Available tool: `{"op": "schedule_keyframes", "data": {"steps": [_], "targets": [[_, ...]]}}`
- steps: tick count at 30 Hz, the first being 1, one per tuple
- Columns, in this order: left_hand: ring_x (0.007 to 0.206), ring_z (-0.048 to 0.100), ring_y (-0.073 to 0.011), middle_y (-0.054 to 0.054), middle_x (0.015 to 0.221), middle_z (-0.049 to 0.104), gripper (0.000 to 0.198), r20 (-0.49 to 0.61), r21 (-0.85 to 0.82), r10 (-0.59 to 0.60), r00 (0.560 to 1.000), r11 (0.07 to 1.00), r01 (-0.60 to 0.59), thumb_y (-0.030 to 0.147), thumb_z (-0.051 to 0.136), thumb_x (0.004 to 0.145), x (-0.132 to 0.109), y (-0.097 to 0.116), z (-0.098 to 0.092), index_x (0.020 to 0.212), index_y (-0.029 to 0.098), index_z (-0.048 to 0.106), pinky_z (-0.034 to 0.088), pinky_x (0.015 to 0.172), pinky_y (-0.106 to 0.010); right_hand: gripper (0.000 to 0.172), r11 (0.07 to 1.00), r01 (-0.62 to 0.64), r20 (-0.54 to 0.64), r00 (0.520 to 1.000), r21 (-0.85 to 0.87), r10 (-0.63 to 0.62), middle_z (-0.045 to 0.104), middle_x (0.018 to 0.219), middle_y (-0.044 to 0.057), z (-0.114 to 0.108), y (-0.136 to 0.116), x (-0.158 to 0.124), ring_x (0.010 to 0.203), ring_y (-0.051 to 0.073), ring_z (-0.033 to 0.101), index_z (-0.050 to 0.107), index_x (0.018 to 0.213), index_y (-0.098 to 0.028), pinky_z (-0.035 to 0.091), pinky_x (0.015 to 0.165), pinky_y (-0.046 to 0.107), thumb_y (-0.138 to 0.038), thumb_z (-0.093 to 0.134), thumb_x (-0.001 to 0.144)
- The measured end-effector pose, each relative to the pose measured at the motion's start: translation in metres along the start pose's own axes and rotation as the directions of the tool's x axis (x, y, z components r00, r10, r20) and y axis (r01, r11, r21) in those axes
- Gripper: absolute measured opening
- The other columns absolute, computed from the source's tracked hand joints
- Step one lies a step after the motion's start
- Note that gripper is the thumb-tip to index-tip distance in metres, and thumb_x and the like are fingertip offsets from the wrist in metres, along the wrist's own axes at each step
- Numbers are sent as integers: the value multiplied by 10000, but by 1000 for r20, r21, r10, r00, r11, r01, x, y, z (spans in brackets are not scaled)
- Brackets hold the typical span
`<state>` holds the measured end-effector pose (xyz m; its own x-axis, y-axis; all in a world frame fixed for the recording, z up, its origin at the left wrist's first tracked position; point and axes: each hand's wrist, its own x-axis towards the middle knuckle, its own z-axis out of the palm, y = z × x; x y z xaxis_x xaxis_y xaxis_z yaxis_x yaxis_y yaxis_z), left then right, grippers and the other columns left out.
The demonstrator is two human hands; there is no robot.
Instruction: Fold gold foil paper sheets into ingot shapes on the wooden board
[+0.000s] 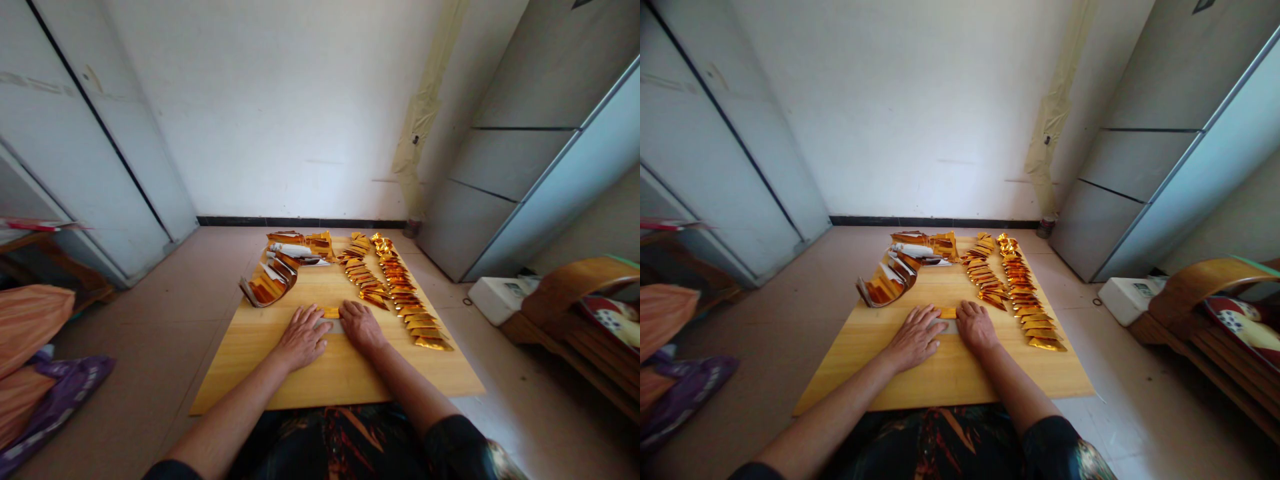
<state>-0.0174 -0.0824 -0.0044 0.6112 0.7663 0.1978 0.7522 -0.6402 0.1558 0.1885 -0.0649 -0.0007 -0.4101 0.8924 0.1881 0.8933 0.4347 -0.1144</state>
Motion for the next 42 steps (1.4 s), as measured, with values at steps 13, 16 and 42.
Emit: {"op": "schedule_keyframes", "data": {"steps": [13,16,42], "targets": [[1376,275,-272,-71,1450,391,549,35,-51,-58,998,997,60,364,541,816,3,-10,7,1346,283,420,144,1137,-541,224,999,-38,-9,999,19,38,582,1036,68,-7,1,14,1012,196,480,631,1005,-226,358,870,306,-266,416,955],[1377,275,-281,-70,1458,382,531,50,-44,-62,997,997,64,365,542,815,3,-10,6,1330,290,436,157,1124,-560,225,1000,-23,-22,999,-2,23,587,1045,78,-1,1,13,1027,195,479,620,997,-202,351,903,304,-247,403,958],[1396,221,-288,-75,1531,252,568,171,-59,-118,978,990,129,349,498,817,6,-4,-5,1370,318,373,134,1081,-633,172,866,-433,181,900,248,398,718,805,36,-5,-12,64,760,169,634,701,779,-214,425,619,225,-148,558,711]]}}
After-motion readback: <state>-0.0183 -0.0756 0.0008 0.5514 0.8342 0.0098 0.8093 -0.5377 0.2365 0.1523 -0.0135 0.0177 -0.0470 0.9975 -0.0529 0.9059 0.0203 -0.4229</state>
